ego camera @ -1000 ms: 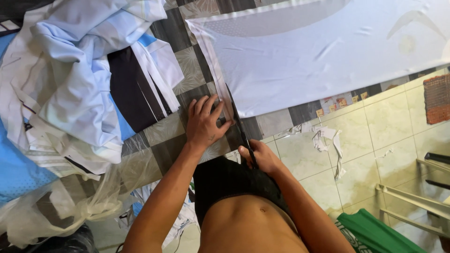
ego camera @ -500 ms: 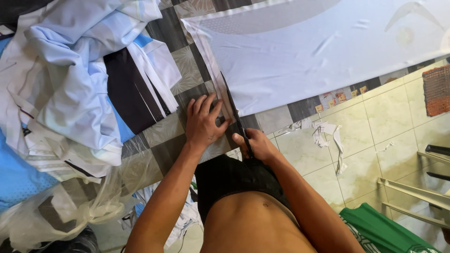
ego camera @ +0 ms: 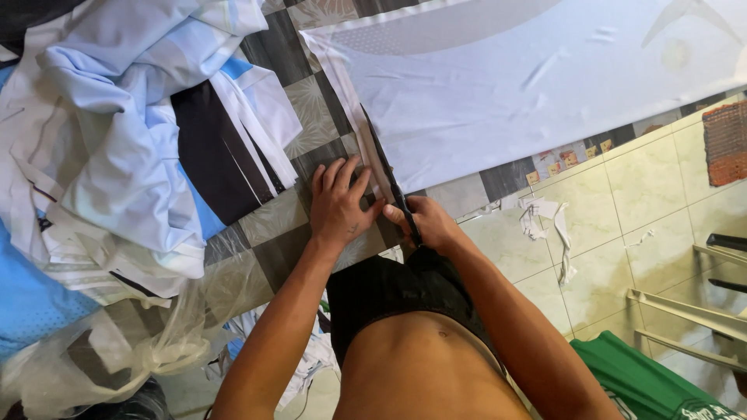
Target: A person uses large scissors to cut out pattern pieces from fabric on a table and then folds the finished pieces.
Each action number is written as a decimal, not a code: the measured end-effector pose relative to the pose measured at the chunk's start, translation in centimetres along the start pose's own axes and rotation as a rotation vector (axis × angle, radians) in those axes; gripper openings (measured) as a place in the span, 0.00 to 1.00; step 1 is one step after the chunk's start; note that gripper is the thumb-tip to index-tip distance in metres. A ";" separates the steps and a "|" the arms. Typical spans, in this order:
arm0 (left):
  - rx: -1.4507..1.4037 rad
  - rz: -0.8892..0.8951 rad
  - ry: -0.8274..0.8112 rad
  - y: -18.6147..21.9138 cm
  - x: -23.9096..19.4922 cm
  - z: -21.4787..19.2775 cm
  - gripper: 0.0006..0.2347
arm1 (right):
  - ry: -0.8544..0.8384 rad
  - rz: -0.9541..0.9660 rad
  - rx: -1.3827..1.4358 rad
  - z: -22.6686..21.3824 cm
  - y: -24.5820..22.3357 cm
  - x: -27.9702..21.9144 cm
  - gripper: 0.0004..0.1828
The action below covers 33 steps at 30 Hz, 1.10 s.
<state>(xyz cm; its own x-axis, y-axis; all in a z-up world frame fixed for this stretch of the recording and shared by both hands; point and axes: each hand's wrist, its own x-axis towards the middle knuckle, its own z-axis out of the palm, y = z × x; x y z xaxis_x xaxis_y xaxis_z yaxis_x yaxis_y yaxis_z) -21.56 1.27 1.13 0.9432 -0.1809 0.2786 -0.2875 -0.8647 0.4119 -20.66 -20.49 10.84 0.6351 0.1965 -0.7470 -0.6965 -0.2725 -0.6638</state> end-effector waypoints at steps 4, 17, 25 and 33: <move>0.037 0.011 0.022 -0.2 -0.1 0.0 0.30 | 0.013 0.005 0.003 0.0 0.5 0.8 0.32; 0.017 -0.010 0.036 0.2 0.4 -0.4 0.27 | 0.020 0.024 -0.087 -0.1 -2.1 3.5 0.34; -0.023 -0.054 -0.024 0.6 0.7 -1.2 0.27 | 0.012 -0.026 -0.062 0.2 -4.5 5.2 0.35; -0.101 -0.063 -0.089 0.5 0.7 -1.6 0.29 | -0.030 -0.021 -0.111 0.4 -4.8 7.7 0.36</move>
<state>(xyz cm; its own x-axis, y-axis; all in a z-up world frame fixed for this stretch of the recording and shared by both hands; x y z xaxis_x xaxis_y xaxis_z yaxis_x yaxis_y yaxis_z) -21.27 1.47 2.90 0.9695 -0.1726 0.1738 -0.2387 -0.8246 0.5128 -12.51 -17.28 8.26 0.6381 0.2308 -0.7345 -0.6404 -0.3705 -0.6728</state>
